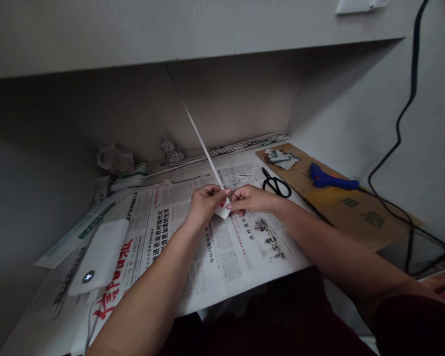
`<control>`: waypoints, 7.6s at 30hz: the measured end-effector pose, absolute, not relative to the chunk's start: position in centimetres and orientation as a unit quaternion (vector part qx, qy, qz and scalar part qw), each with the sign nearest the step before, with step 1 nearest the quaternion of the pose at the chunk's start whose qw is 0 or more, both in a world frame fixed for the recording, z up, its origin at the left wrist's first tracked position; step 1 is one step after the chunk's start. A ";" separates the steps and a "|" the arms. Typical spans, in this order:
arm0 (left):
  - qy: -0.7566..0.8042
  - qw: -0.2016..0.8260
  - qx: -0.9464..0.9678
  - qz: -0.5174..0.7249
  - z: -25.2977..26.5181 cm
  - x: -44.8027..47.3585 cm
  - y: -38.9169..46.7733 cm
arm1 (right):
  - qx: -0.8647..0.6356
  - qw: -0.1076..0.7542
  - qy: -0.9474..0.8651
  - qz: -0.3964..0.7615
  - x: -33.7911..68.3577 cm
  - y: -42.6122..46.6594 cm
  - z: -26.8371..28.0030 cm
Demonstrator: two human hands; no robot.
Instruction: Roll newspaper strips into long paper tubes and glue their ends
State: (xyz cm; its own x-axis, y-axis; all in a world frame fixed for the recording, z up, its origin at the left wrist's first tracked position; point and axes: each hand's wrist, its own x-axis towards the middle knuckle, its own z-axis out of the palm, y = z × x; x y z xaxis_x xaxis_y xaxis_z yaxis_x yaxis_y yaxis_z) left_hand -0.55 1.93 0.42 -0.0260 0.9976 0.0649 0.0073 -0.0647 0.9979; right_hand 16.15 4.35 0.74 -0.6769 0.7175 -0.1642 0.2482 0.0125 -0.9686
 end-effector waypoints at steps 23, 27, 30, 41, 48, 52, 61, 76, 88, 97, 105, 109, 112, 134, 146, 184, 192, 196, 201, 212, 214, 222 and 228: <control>0.542 0.451 0.502 0.501 0.5 -0.7 1.9 | -0.382 -0.002 -0.740 0.553 16.9 3.0 3.0; 0.526 0.466 0.511 0.495 0.6 -0.9 2.0 | -0.404 0.071 -0.727 0.551 17.7 3.7 3.2; 0.514 0.476 0.521 0.488 0.8 -0.8 1.8 | -0.393 0.133 -0.707 0.573 17.5 4.2 2.6; 0.491 0.522 0.530 0.454 0.8 -0.6 1.7 | -0.367 0.077 -0.722 0.582 17.0 4.4 1.0; 0.455 0.564 0.554 0.409 0.7 -0.3 1.1 | -0.418 0.312 -0.674 0.523 18.9 5.7 3.0; 0.430 0.594 0.588 0.341 1.1 0.3 0.3 | -0.345 0.365 -0.620 0.602 19.0 5.3 3.9; 0.433 0.566 0.635 0.298 0.9 0.5 0.1 | -0.342 0.397 -0.611 0.593 18.6 5.2 3.6; 0.510 0.452 0.661 0.313 0.8 -2.6 2.2 | -0.369 0.489 -0.603 0.511 17.8 5.9 2.5; 0.548 0.526 0.459 0.461 2.4 -9.7 2.8 | -0.321 0.494 -0.582 0.561 17.6 6.0 2.3; 0.435 0.582 0.274 0.630 1.1 -12.4 3.1 | -0.348 0.452 -0.656 0.495 15.1 4.0 1.6; 0.366 0.622 0.157 0.674 0.3 -11.9 4.2 | -0.368 0.379 -0.677 0.512 12.8 1.3 0.7; 0.358 0.615 0.137 0.689 0.6 -11.7 4.2 | -0.295 0.235 -0.847 0.375 11.6 -4.0 2.0; 0.348 0.614 0.133 0.696 1.0 -11.5 4.1 | -0.284 0.257 -0.917 0.109 11.6 -6.0 3.0; 0.228 0.642 0.072 0.729 2.7 -9.0 2.8 | -0.450 0.171 -0.691 0.540 15.0 -8.1 2.4; 0.194 0.661 0.097 0.718 3.1 -9.5 2.6 | -0.357 0.150 -0.552 0.739 13.4 -6.7 1.6; 0.219 0.677 0.117 0.693 3.6 -8.5 2.1 | -0.318 0.149 -0.561 0.750 11.4 -4.7 1.0; 0.198 0.680 0.102 0.698 3.2 -8.0 2.3 | -0.410 0.167 -0.733 0.517 10.5 -4.4 2.1; 0.204 0.676 0.093 0.702 2.8 -7.7 2.4 | -0.471 0.194 -0.841 0.182 9.1 -3.5 2.4; 0.185 0.689 0.105 0.693 2.8 -7.8 2.3 | -0.400 0.208 -0.665 0.595 9.0 -3.1 1.4; 0.192 0.694 0.106 0.685 3.3 -7.7 1.7 | -0.378 0.236 -0.584 0.678 8.7 -2.5 1.1; 0.191 0.688 0.104 0.692 3.4 -7.7 1.7 | -0.402 0.239 -0.642 0.608 8.2 -2.1 1.5; 0.179 0.690 0.119 0.691 3.2 -7.6 1.8 | -0.407 0.289 -0.734 0.460 7.5 -1.9 1.5; 0.200 0.700 0.184 0.661 3.1 -7.4 1.6 | -0.266 0.208 -0.479 0.810 8.2 -2.2 0.8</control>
